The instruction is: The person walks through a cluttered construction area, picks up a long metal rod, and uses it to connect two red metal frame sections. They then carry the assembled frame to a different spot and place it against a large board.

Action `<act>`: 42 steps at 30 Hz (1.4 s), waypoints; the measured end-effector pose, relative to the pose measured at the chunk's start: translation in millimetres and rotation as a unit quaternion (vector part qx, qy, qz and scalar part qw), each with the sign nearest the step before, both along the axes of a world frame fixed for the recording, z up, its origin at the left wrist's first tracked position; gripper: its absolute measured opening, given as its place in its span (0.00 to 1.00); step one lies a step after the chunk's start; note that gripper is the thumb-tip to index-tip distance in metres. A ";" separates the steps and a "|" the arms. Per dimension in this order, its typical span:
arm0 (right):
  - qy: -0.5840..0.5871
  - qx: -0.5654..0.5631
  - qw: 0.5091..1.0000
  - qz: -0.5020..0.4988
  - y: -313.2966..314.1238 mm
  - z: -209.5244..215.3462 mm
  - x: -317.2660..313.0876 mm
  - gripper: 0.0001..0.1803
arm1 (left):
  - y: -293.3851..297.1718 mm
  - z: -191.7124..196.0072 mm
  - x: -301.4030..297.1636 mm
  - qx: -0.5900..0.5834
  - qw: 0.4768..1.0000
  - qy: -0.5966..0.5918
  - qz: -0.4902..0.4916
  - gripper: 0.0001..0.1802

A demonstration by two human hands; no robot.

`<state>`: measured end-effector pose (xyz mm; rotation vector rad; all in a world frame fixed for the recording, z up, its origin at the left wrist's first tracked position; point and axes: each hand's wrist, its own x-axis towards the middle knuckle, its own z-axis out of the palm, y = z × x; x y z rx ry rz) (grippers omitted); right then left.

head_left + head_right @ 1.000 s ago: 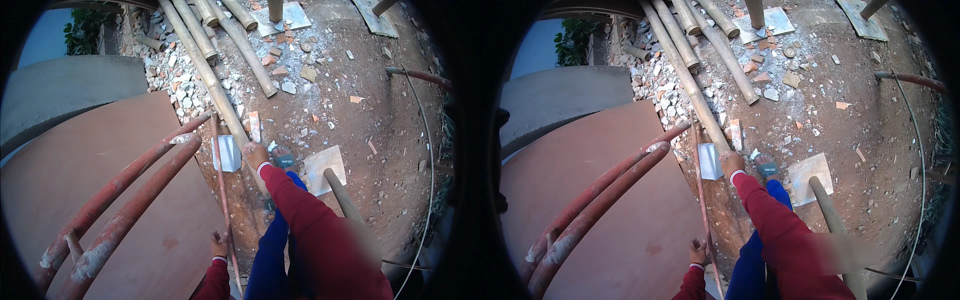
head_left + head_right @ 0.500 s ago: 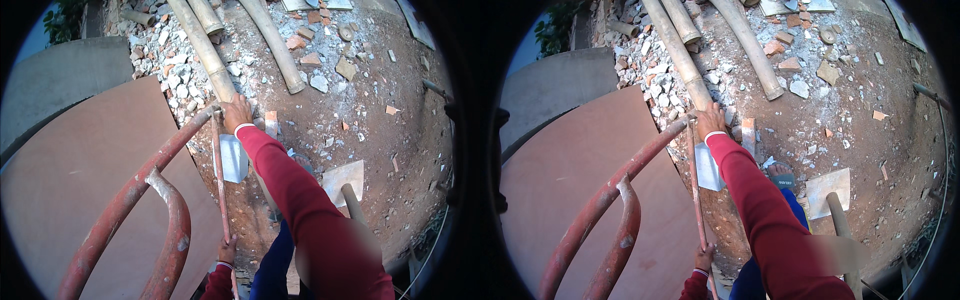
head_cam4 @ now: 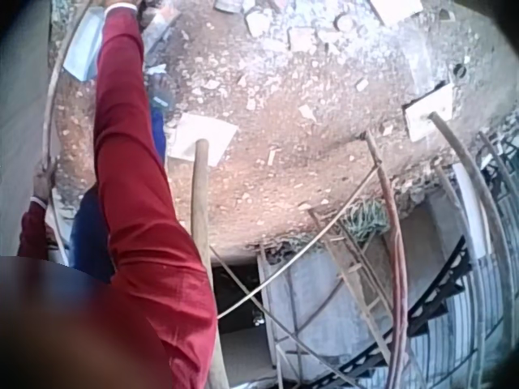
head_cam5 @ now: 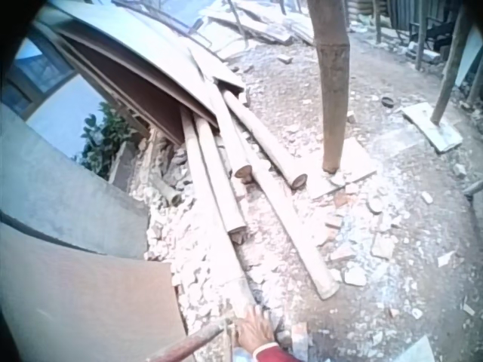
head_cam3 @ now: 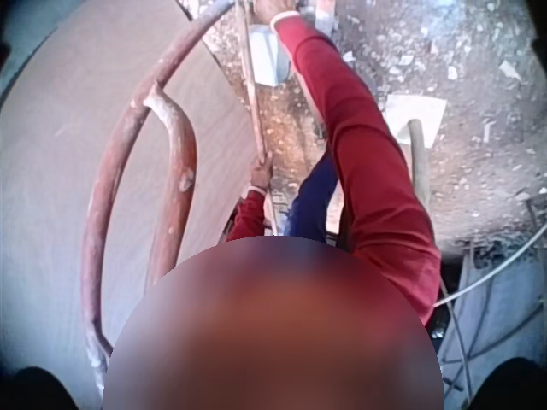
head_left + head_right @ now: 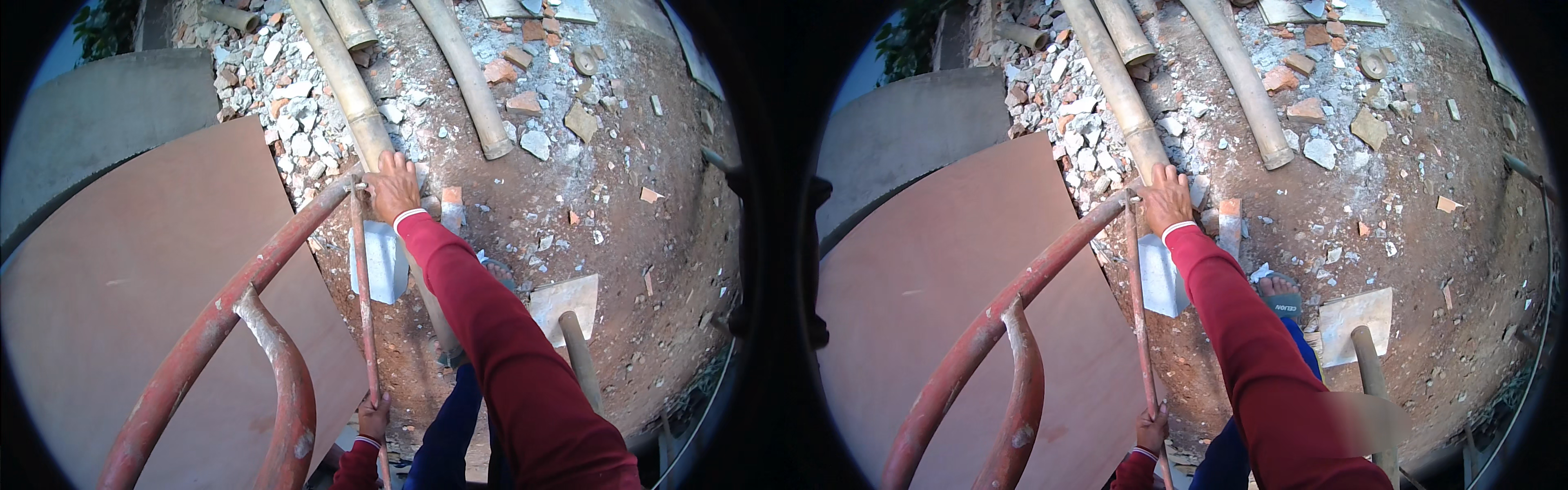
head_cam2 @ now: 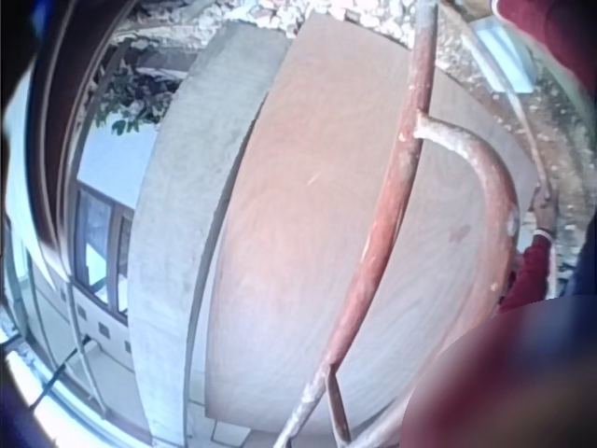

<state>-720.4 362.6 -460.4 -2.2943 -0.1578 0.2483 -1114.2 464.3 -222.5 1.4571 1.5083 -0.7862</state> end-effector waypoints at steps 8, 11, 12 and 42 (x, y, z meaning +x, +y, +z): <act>-0.101 -0.022 0.988 0.116 -12.5 -7.6 5.0 0.06 | -4.5 2.2 2.9 -0.016 1.000 0.000 0.019 0.19; -0.127 0.004 0.986 0.109 -14.2 -6.9 3.5 0.05 | -3.3 2.2 3.5 -0.010 1.000 0.004 0.024 0.18; -0.121 0.010 0.986 0.113 -15.0 -6.1 2.8 0.04 | -2.8 2.2 3.3 -0.007 1.000 -0.006 0.014 0.18; 0.114 0.196 0.949 -0.220 3.6 8.9 -45.0 0.17 | -20.8 -17.1 -28.0 -0.017 0.999 -0.030 -0.031 0.22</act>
